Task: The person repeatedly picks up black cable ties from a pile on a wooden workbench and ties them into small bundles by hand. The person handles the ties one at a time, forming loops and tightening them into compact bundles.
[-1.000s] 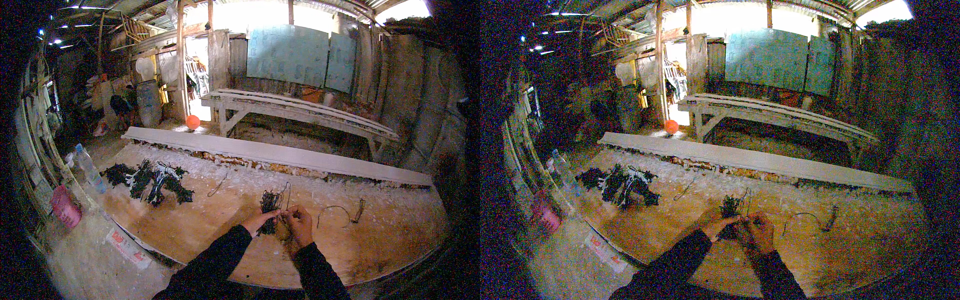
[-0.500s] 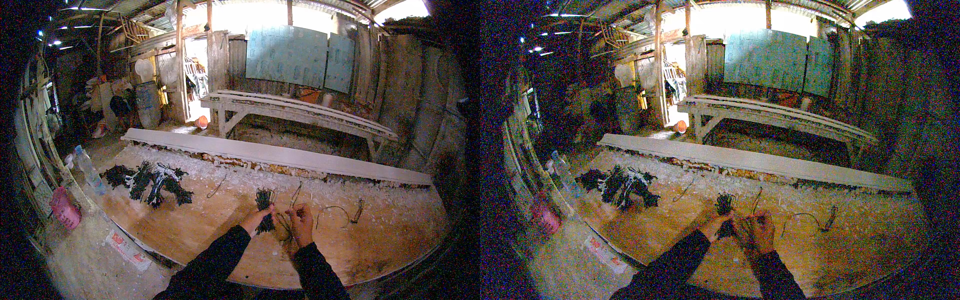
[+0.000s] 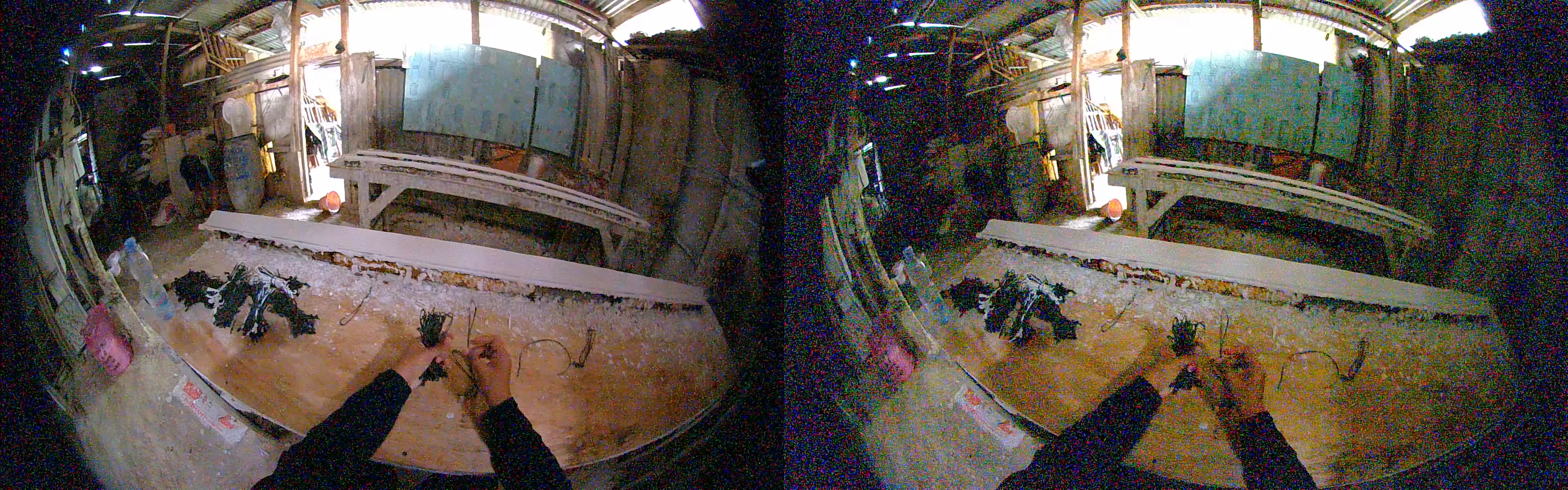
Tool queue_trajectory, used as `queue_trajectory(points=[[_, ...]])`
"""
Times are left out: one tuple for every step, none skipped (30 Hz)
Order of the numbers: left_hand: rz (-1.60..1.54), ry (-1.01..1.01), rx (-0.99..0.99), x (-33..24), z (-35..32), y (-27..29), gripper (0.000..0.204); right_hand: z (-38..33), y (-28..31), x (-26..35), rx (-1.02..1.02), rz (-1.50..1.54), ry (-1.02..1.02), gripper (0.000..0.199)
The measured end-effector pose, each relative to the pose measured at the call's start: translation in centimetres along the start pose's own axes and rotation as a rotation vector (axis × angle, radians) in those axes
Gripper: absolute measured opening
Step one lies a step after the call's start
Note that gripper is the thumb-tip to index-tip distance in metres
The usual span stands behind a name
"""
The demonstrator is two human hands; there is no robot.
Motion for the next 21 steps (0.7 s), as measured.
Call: queue_trajectory(points=[[0.046, -0.069, 0.02, -0.4, 0.3, -0.2, 0.028, -0.2, -0.4, 0.0, 0.027, -0.004, -0.028, 0.014], [0.034, -0.053, 0.039, 0.0, 0.3, -0.3, 0.027, -0.6, -0.8, 0.0, 0.054, -0.007, -0.055, 0.013], [0.021, -0.037, 0.058, 0.3, 0.4, -0.5, 0.026, -1.0, -1.2, -0.5, 0.074, 0.145, -0.141, 0.012], [0.009, -0.021, 0.077, 0.4, 0.4, -0.7, 0.024, -1.6, -1.9, -1.0, 0.094, 0.298, -0.226, 0.012], [0.087, -0.035, 0.07, 0.3, 0.2, -0.7, 0.024, -2.2, -2.7, -1.5, 0.113, 0.45, -0.312, 0.011], [0.165, -0.048, 0.062, 0.0, 0.1, -0.8, 0.024, -1.9, -2.7, -0.8, 0.154, 0.307, -0.233, 0.011], [0.243, -0.062, 0.054, -0.4, -0.2, -0.9, 0.024, -1.6, -2.8, -0.3, 0.195, 0.164, -0.153, 0.01], [0.216, -0.056, 0.033, -0.7, -0.4, -1.0, 0.023, -1.6, -3.0, 0.2, 0.234, 0.02, -0.073, 0.01], [0.189, -0.051, 0.013, -1.0, -0.6, -1.1, 0.023, -1.5, -2.8, -0.3, 0.227, 0.037, -0.108, 0.009], [0.162, -0.046, -0.007, -1.4, -0.9, -1.2, 0.022, -1.5, -2.8, -0.8, 0.22, 0.053, -0.142, 0.009], [0.155, -0.041, -0.011, -1.7, -1.2, -1.3, 0.022, -1.5, -2.6, -1.4, 0.213, 0.069, -0.176, 0.009], [0.148, -0.036, -0.015, -2.0, -1.5, -1.3, 0.021, -1.4, -2.6, -1.7, 0.224, 0.059, -0.166, 0.008], [0.141, -0.03, -0.019, -2.2, -1.7, -1.3, 0.021, -1.3, -2.7, -2.0, 0.234, 0.05, -0.157, 0.007], [0.123, -0.015, -0.043, -2.1, -1.8, -1.1, 0.02, -1.4, -2.7, -2.2, 0.244, 0.04, -0.149, 0.006], [0.106, 0.0, -0.066, -1.9, -1.8, -0.8, 0.019, -1.4, -2.7, -2.4, 0.242, 0.05, -0.145, 0.006], [0.081, -0.026, -0.075, -2.0, -1.8, -0.5, 0.018, -1.4, -2.7, -2.6, 0.239, 0.06, -0.141, 0.006], [0.005, 0.045, -0.077, -1.1, -1.6, -0.3, 0.019, -1.3, -2.7, -2.7, 0.236, 0.071, -0.136, 0.006], [-0.079, 0.075, -0.066, -0.4, -1.3, -0.2, 0.019, -1.3, -2.7, -2.6, 0.241, 0.036, -0.124, 0.006], [-0.159, 0.113, -0.06, 0.4, -0.9, 0.0, 0.02, -1.2, -2.6, -2.4, 0.246, 0.001, -0.112, 0.006], [-0.205, 0.093, -0.045, 0.6, -0.5, 0.2, 0.021, -1.1, -2.5, -2.1, 0.251, -0.034, -0.099, 0.008], [-0.248, 0.08, -0.036, 0.9, -0.2, 0.5, 0.022, -1.0, -2.5, -1.4, 0.279, -0.237, -0.032, 0.01]])
Point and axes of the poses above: each hand's wrist, its own z-axis towards the middle knuckle, its own y-axis out of the back of the hand, x = y × z, the point moved 9 cm from there along z, towards the middle knuckle, and after that the axes turned 4 degrees about z, right-handed, at the moved point
